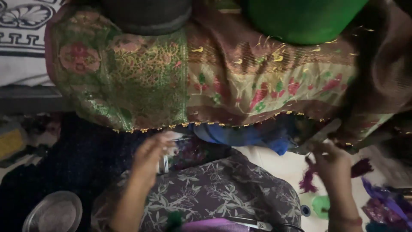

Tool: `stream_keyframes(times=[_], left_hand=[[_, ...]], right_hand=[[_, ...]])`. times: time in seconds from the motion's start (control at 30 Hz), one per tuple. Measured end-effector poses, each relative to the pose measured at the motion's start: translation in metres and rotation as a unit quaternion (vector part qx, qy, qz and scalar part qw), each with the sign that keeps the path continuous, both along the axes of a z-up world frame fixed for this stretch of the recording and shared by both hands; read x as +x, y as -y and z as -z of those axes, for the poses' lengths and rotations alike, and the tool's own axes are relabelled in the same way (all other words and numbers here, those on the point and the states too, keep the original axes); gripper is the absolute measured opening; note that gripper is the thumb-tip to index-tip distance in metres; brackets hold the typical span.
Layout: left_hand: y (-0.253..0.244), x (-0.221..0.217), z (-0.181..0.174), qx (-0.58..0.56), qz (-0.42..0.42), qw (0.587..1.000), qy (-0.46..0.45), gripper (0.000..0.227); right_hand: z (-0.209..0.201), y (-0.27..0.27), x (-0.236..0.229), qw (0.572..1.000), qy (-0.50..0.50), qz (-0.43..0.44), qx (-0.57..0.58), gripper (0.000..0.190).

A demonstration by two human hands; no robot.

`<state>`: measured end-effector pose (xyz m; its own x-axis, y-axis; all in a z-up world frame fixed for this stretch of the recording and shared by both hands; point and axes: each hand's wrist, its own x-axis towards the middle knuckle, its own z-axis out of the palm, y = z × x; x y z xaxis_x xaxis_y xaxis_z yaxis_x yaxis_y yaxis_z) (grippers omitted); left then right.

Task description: Attaching decorative tassels and beads to the edge of a fabric.

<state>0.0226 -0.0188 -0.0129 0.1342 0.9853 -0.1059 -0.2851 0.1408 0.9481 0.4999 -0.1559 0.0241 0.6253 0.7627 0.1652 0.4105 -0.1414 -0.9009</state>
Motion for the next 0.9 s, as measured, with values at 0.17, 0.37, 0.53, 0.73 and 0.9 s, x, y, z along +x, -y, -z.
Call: stream_keyframes(times=[0.17,0.37,0.53,0.73,0.9], left_hand=[[0.048,0.069,0.008,0.231,0.188,0.942,-0.156,0.033],[0.088,0.11,-0.008,0.368,0.266,0.883,-0.119,0.041],[0.078,0.09,0.035,0.364,0.265,0.871,-0.195,0.023],[0.022,0.07,0.04,0.432,0.141,0.816,-0.356,0.009],[-0.005,0.112,-0.035,0.066,0.121,0.984,0.114,0.029]], right_hand=[[-0.021,0.02,-0.105,0.967,0.178,-0.15,-0.1,0.055],[-0.044,0.014,-0.18,0.935,0.083,-0.34,0.052,0.018],[-0.071,0.011,-0.169,0.954,-0.211,-0.186,0.103,0.01],[-0.119,0.014,-0.16,0.958,-0.056,-0.075,0.271,0.012],[-0.054,0.002,-0.16,0.99,-0.036,-0.133,0.029,0.012]])
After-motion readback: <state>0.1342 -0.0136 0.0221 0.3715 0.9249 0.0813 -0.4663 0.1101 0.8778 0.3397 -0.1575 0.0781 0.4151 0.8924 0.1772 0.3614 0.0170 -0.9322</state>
